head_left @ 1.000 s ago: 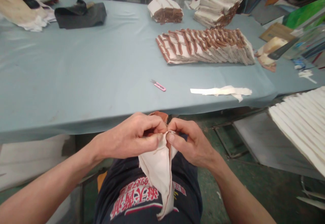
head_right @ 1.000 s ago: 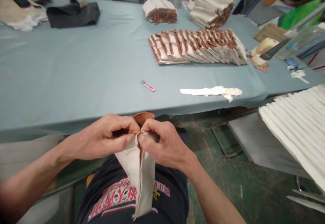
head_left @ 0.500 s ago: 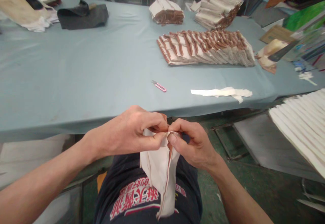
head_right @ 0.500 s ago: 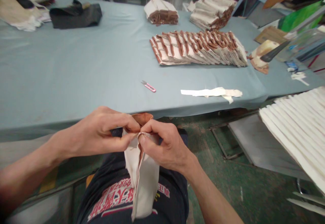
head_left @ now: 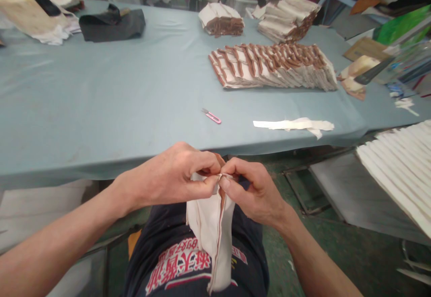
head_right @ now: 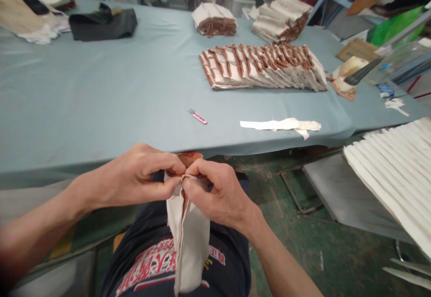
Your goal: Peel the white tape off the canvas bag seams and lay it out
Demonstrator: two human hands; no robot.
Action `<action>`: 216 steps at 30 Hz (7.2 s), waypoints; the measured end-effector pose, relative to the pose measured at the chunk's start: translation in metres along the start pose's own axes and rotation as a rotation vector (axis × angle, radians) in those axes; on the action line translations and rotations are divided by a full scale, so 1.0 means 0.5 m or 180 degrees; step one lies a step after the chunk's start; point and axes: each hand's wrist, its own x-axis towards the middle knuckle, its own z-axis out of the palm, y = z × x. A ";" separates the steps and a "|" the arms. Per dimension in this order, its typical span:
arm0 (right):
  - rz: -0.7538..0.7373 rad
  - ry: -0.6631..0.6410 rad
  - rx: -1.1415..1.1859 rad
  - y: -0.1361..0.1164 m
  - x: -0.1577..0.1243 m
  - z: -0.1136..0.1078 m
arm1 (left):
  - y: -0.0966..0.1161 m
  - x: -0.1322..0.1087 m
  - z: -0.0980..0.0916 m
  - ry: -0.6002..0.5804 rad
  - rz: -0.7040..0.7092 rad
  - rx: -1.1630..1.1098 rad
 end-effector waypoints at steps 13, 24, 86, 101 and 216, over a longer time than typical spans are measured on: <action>0.0553 -0.0333 0.0585 -0.011 0.027 -0.007 | 0.019 0.005 0.025 -0.0013 -0.1417 -0.2285; 0.0599 -0.0358 0.0706 0.002 0.021 -0.004 | -0.024 0.006 0.016 -0.0453 -0.1515 -0.2390; 0.1148 0.0148 -0.0259 0.033 -0.029 0.032 | -0.005 -0.035 0.125 0.0825 -0.1499 -0.1116; 0.0695 0.0924 0.0942 0.108 -0.048 0.110 | -0.008 0.003 0.226 0.1995 -0.2711 -0.3903; 0.1048 0.1035 -0.0618 0.370 0.112 -0.229 | -0.200 0.309 0.237 0.0907 -0.2401 -0.1223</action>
